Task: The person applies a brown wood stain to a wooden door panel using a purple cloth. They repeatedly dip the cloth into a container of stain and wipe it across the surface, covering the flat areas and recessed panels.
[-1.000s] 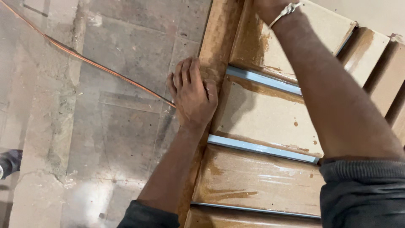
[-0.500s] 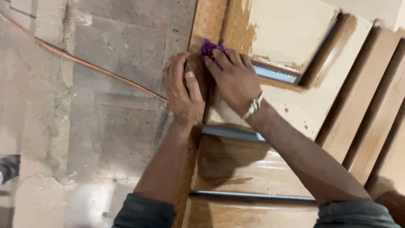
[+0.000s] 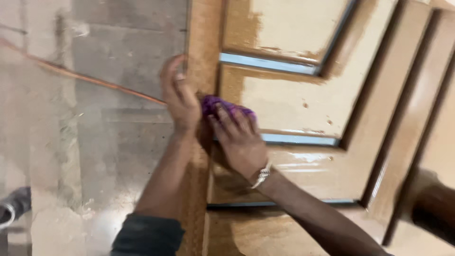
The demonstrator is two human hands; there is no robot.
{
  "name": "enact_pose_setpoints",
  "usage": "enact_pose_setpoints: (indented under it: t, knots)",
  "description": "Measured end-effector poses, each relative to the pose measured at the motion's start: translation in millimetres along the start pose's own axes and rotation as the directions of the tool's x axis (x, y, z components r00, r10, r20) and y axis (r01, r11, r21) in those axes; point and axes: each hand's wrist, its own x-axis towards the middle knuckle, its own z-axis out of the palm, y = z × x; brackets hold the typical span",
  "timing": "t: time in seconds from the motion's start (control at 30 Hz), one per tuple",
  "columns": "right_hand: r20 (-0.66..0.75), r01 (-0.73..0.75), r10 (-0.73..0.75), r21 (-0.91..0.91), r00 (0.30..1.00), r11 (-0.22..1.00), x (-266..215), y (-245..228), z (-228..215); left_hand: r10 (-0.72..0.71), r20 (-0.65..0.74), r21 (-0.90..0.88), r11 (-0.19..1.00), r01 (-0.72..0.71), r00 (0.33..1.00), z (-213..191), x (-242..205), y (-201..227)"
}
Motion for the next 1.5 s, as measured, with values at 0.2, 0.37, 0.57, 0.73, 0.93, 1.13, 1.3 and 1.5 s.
enact_pose_setpoints:
  t: [0.2,0.37,0.57,0.73,0.93,1.13,1.3,1.5]
  knots:
    - [0.038,-0.377,0.394,-0.219,0.918,0.9,-115,115,33,0.033,0.098,0.1,0.994,-0.043,0.995,-2,5,4]
    - [-0.213,-0.638,0.616,-0.047,0.758,0.769,-174,191,16,0.084,0.15,0.173,0.979,-0.11,0.985,-1,1,13]
    - [-0.137,-0.435,0.432,0.011,0.891,0.9,-68,40,60,0.098,0.155,0.152,0.981,-0.121,0.983,-1,0,2]
    - [-0.103,-0.138,0.17,0.263,0.98,0.955,-46,4,8,0.107,0.155,0.008,0.994,-0.11,0.982,5,7,-17]
    - [0.18,-0.271,0.298,-0.162,0.937,0.949,-127,127,-32,0.118,0.24,0.135,0.979,-0.153,0.964,-7,-1,-13]
    - [0.327,-0.529,0.62,-0.329,0.713,0.782,-152,151,-43,0.162,0.173,0.142,0.972,-0.188,0.971,4,3,-15]
    - [-0.111,-0.295,0.285,-0.096,0.952,0.951,-70,32,38,0.137,0.204,0.189,0.966,-0.177,0.969,2,3,-4]
    - [0.215,-0.252,0.209,0.198,0.954,0.947,-49,11,5,0.197,0.231,0.192,0.951,-0.244,0.953,-1,6,-6]
